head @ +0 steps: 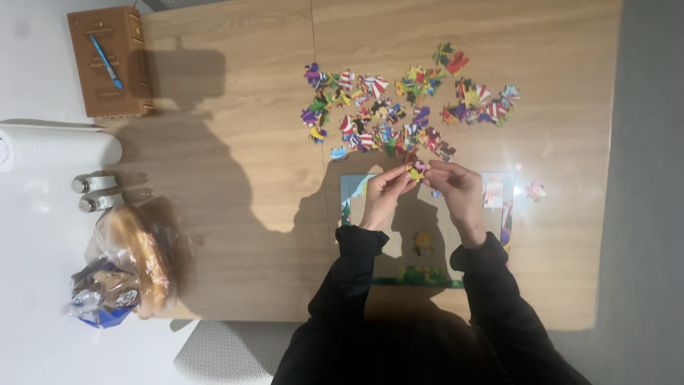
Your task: The person assembles a jigsaw puzzle on a wooden table. They pick up pieces from a scattered pile, rotate them, and place them into the partially completed puzzle board, gradually filling in the central area.
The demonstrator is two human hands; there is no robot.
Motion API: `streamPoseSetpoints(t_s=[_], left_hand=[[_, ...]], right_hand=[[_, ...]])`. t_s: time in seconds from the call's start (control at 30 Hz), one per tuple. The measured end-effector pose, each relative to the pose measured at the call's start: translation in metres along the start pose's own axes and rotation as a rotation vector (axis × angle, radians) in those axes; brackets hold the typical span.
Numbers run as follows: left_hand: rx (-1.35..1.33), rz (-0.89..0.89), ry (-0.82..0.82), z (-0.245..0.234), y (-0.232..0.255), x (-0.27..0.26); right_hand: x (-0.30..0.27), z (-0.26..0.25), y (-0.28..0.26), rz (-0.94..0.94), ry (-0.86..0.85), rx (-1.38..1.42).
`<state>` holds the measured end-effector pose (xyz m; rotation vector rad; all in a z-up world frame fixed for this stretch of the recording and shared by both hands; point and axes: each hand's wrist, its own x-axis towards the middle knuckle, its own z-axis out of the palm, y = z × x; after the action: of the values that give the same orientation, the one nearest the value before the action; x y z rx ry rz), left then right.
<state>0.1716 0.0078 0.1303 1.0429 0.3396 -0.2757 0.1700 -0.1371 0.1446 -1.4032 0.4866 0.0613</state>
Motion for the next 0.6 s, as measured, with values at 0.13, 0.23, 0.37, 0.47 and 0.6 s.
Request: streamPoseSetpoints(t_s=[0.13,0.23,0.37,0.47,0.6], left_hand=[[-0.008,-0.006,-0.019,-0.005,-0.01,-0.024],[0.04,-0.024,-0.032,-0.013,-0.026,-0.035],[0.059,-0.052,-0.008,-0.015,-0.032,-0.049],[0.062,-0.072,-0.004,-0.016,-0.039,-0.058],[0.092,-0.073,-0.009,-0.022,-0.051,-0.063]], right_hand=[[-0.026,-0.011,0.005,0.005,-0.01,-0.011],[-0.042,-0.019,0.019,0.026,-0.019,0.008],[-0.057,-0.028,0.032,0.07,-0.024,0.066],[-0.068,-0.032,0.036,0.096,-0.017,0.052],[-0.088,-0.03,0.015,0.135,0.003,0.035]])
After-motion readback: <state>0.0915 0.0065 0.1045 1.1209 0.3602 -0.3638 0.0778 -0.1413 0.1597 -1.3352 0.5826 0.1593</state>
